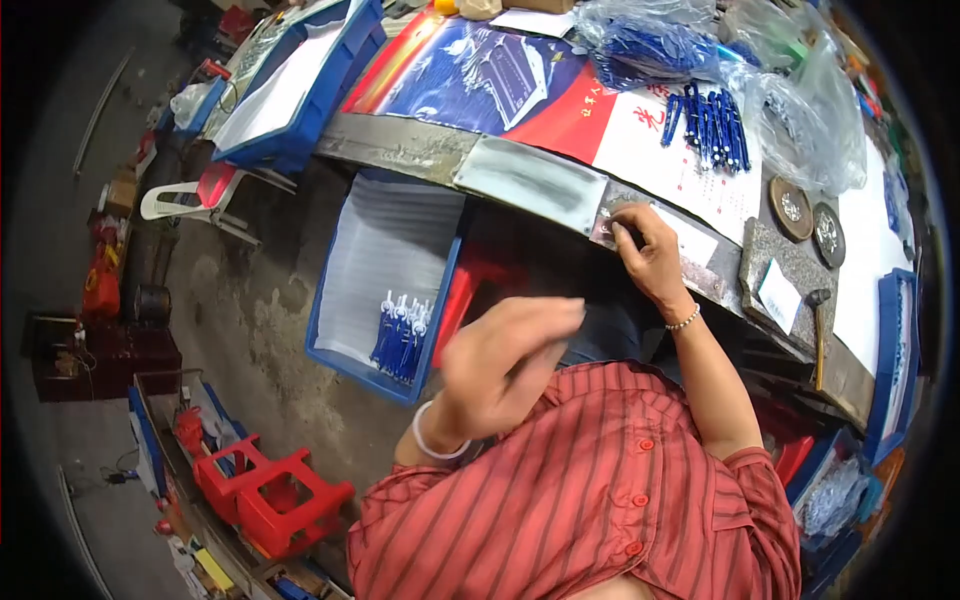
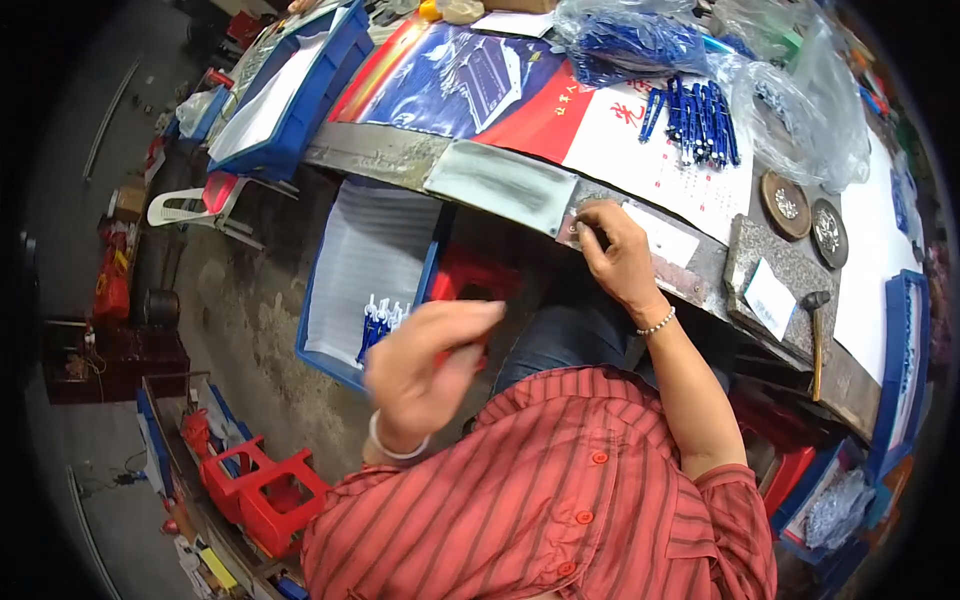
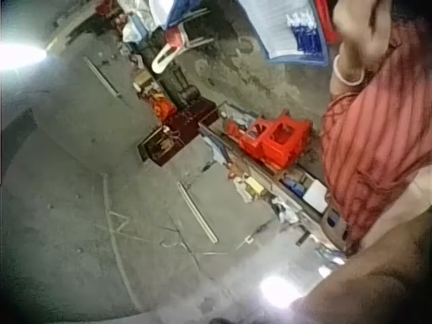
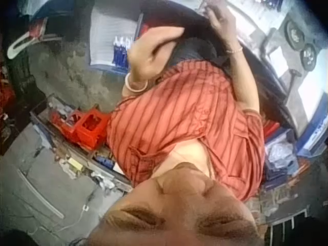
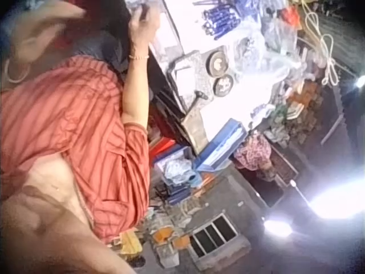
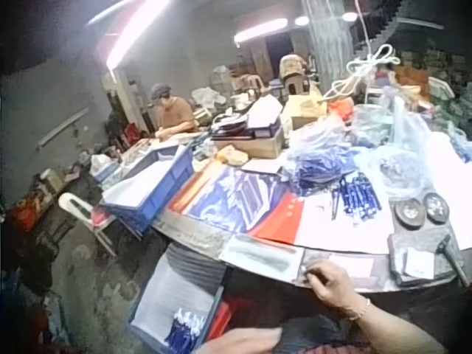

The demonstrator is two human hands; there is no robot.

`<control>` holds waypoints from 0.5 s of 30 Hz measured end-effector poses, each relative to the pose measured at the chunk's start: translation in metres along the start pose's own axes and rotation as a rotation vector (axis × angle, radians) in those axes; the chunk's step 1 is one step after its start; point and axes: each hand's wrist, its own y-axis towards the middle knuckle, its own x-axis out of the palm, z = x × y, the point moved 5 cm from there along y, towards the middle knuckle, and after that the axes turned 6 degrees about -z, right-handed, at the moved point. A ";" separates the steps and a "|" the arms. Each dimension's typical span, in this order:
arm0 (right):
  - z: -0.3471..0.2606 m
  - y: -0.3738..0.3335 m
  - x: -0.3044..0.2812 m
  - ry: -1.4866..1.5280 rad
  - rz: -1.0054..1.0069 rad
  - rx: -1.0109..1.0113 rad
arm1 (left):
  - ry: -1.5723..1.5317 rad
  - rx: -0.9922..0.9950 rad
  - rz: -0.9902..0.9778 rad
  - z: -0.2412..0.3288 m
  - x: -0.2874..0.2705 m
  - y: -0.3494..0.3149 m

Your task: Assembling blue plastic hardware components by inserting metal pins and securing them with a hammer.

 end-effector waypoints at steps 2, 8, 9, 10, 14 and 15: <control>-0.004 0.004 -0.002 0.008 0.018 -0.016 | 0.070 0.333 0.149 0.036 -0.031 0.012; 0.002 0.005 -0.002 -0.005 -0.019 0.043 | -0.247 0.882 0.354 0.123 -0.073 0.012; 0.002 0.005 0.000 -0.014 -0.022 0.052 | -0.077 1.108 0.525 0.127 -0.073 0.016; -0.001 0.007 0.004 0.016 -0.008 0.018 | 0.112 1.332 0.689 0.133 -0.069 0.010; 0.007 0.001 0.000 0.105 0.016 0.126 | -0.498 1.337 0.624 0.129 -0.066 0.020; 0.008 0.001 0.002 0.109 0.029 0.098 | -0.506 1.345 0.624 0.128 -0.063 0.017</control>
